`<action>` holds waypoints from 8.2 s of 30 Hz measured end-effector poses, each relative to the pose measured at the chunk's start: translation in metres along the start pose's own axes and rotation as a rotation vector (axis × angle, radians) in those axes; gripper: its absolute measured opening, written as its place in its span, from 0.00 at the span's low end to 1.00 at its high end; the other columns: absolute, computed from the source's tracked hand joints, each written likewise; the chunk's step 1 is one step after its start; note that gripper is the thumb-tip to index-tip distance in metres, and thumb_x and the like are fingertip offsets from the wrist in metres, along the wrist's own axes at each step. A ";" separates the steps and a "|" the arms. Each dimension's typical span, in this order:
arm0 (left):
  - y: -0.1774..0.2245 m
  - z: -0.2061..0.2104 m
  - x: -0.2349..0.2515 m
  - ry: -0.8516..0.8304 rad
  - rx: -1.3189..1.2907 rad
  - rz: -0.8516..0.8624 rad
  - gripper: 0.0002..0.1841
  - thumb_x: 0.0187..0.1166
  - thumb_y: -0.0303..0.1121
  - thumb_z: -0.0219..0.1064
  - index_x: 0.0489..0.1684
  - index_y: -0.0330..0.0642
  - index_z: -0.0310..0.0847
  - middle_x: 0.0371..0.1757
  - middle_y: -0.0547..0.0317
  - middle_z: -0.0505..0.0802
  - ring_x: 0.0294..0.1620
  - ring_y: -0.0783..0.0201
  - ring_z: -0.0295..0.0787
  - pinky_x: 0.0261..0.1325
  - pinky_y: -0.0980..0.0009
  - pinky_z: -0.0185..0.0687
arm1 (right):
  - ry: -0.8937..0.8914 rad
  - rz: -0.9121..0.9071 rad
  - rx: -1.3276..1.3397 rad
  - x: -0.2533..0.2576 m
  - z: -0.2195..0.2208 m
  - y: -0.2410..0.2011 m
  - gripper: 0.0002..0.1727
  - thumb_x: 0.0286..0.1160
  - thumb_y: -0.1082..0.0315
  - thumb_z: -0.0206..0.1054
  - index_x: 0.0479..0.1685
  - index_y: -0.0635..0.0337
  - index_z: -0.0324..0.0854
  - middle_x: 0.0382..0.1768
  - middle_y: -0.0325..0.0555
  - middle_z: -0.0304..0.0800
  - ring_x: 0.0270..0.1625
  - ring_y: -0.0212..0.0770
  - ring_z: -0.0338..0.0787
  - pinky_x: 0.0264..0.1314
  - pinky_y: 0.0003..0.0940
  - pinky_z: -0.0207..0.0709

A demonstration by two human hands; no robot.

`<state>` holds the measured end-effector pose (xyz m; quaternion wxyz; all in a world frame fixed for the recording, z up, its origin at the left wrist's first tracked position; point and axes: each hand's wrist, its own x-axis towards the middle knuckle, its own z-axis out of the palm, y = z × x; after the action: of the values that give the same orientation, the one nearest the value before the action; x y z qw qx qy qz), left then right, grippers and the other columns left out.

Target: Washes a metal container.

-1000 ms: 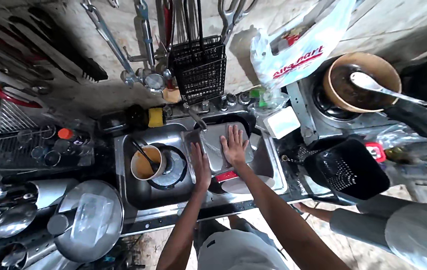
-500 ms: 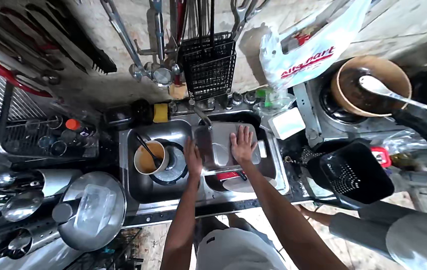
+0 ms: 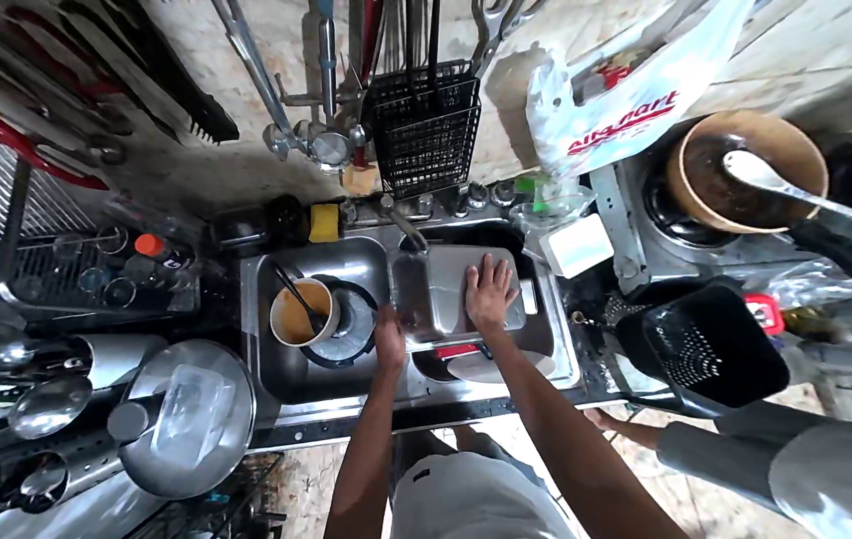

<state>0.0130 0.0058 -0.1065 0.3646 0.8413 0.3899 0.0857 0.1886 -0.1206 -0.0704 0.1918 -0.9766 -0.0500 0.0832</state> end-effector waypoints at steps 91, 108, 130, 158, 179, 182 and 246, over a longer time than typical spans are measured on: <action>0.064 -0.074 0.254 0.078 0.593 -0.057 0.44 0.85 0.67 0.50 0.83 0.31 0.66 0.62 0.29 0.89 0.61 0.33 0.89 0.60 0.36 0.84 | -0.020 -0.439 0.444 -0.056 -0.007 0.013 0.27 0.88 0.54 0.48 0.85 0.38 0.74 0.90 0.41 0.66 0.91 0.47 0.64 0.93 0.54 0.58; 0.033 -0.092 0.228 0.049 0.464 0.232 0.27 0.82 0.22 0.60 0.83 0.36 0.68 0.84 0.27 0.70 0.81 0.28 0.70 0.80 0.37 0.70 | -0.009 -0.486 0.349 -0.058 -0.011 0.003 0.28 0.92 0.50 0.48 0.87 0.43 0.70 0.90 0.42 0.65 0.93 0.46 0.61 0.93 0.50 0.60; 0.089 -0.069 -0.041 -0.034 -0.778 -0.268 0.23 0.96 0.41 0.46 0.63 0.30 0.79 0.52 0.47 0.90 0.52 0.64 0.88 0.60 0.64 0.86 | -0.116 -1.056 0.032 -0.136 -0.141 -0.009 0.26 0.83 0.67 0.62 0.82 0.46 0.76 0.89 0.46 0.68 0.94 0.53 0.59 0.96 0.60 0.50; 0.168 -0.163 -0.081 0.110 -0.367 0.183 0.19 0.94 0.38 0.51 0.45 0.32 0.84 0.31 0.57 0.87 0.34 0.70 0.86 0.44 0.68 0.86 | -0.320 -0.441 0.752 0.011 -0.203 0.004 0.15 0.86 0.62 0.63 0.64 0.51 0.89 0.65 0.45 0.91 0.62 0.44 0.91 0.69 0.55 0.82; 0.155 -0.216 -0.103 0.138 -0.271 0.082 0.21 0.94 0.41 0.50 0.40 0.36 0.83 0.24 0.63 0.83 0.22 0.73 0.81 0.28 0.72 0.83 | -0.575 0.109 1.270 0.004 -0.103 0.032 0.24 0.87 0.48 0.56 0.68 0.53 0.85 0.64 0.50 0.89 0.65 0.46 0.87 0.68 0.52 0.81; 0.163 -0.222 -0.094 0.222 -0.397 0.004 0.21 0.95 0.41 0.48 0.51 0.33 0.83 0.37 0.60 0.88 0.37 0.75 0.85 0.46 0.72 0.86 | -0.548 0.388 1.457 -0.050 -0.111 0.044 0.29 0.96 0.47 0.39 0.80 0.53 0.74 0.70 0.48 0.85 0.70 0.38 0.84 0.73 0.41 0.80; 0.210 -0.188 -0.108 -0.051 -0.492 0.173 0.19 0.92 0.37 0.50 0.62 0.28 0.78 0.41 0.59 0.89 0.41 0.77 0.86 0.49 0.77 0.85 | -0.703 -0.776 0.317 -0.029 -0.291 -0.118 0.22 0.92 0.54 0.57 0.71 0.61 0.74 0.48 0.63 0.89 0.51 0.61 0.91 0.55 0.65 0.82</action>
<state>-0.0163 -0.0593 0.1871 0.5594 0.7593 0.2747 0.1874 0.2054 -0.1221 0.2449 0.3251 -0.7589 -0.4547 0.3341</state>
